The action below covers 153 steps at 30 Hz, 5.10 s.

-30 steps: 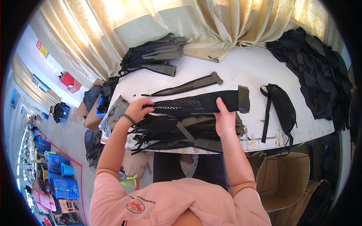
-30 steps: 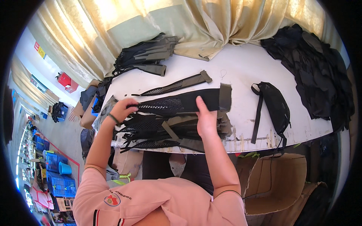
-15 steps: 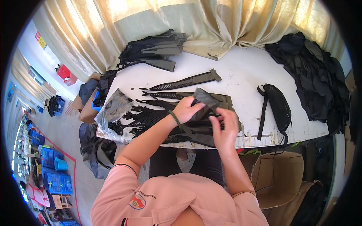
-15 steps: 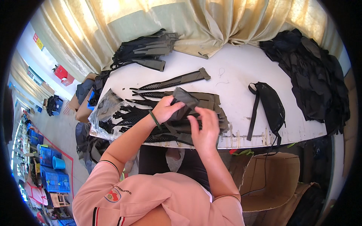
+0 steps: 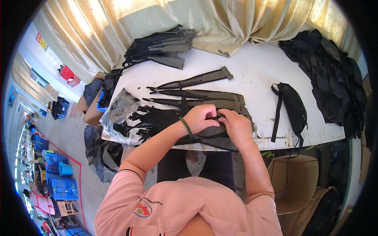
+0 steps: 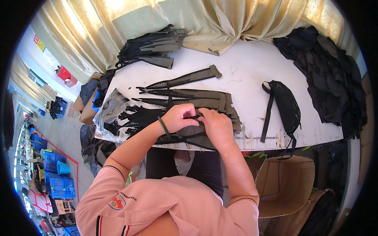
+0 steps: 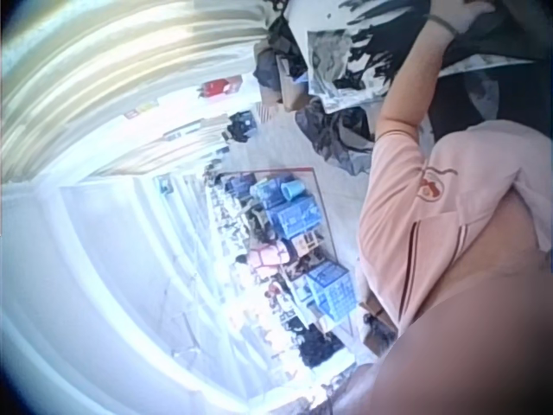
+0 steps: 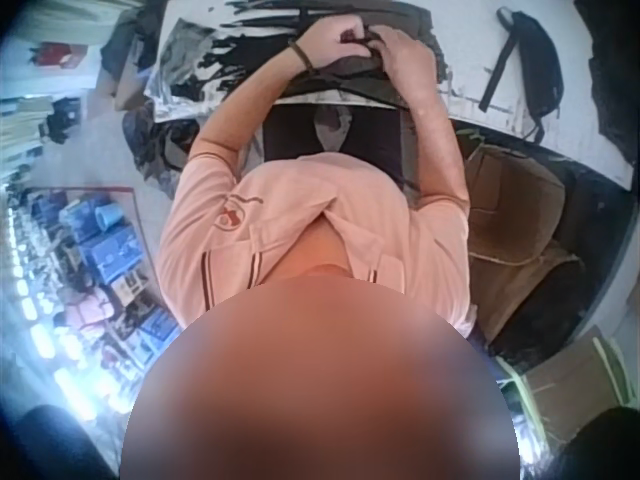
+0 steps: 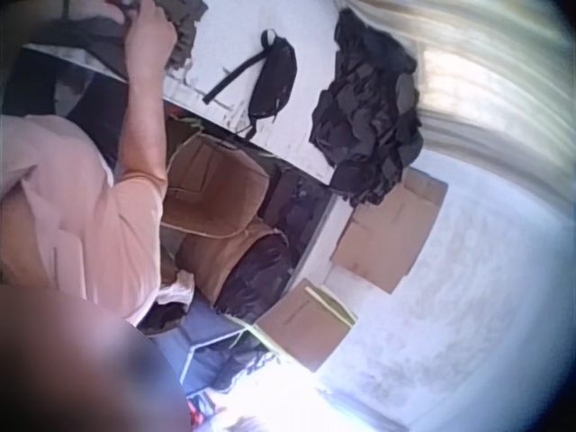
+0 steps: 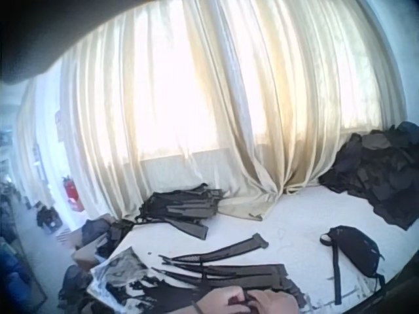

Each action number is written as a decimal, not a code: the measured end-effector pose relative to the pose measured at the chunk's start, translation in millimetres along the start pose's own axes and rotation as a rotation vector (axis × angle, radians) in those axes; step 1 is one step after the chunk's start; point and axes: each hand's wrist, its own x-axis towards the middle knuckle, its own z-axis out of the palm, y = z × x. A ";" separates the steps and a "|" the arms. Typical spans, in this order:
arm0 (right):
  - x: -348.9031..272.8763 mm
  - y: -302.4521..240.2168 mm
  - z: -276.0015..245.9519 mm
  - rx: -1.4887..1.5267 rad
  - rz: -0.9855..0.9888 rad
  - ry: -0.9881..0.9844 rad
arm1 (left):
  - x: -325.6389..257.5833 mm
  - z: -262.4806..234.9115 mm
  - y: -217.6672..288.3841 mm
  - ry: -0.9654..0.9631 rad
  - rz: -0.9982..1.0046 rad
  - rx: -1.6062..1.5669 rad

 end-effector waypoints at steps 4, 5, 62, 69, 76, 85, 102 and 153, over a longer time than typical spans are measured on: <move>7.4 -3.6 -8.2 0.155 0.030 -0.019 | -4.3 1.7 7.9 0.021 0.184 0.124; 9.0 -2.5 -7.1 0.157 0.031 -0.020 | -6.0 3.9 10.0 0.032 0.280 0.174; -9.1 52.4 -38.4 0.816 0.583 0.539 | -33.4 -121.3 -6.7 -0.250 -0.115 0.363; -19.4 94.7 -0.3 0.214 0.617 0.148 | -17.2 -153.4 -88.0 -0.207 -0.406 0.639; -29.9 80.5 -5.2 0.155 0.572 0.357 | 63.7 -111.5 -167.5 0.242 -0.214 0.697; -37.8 63.1 -21.3 0.259 0.429 0.407 | 111.6 -106.5 -216.9 0.258 -0.665 0.914; 24.3 18.1 43.9 2.146 0.703 0.326 | -18.9 -134.0 34.3 -0.301 0.189 0.364; -44.9 12.5 16.7 1.632 0.508 -0.122 | -28.7 13.3 8.4 -0.009 0.002 -0.303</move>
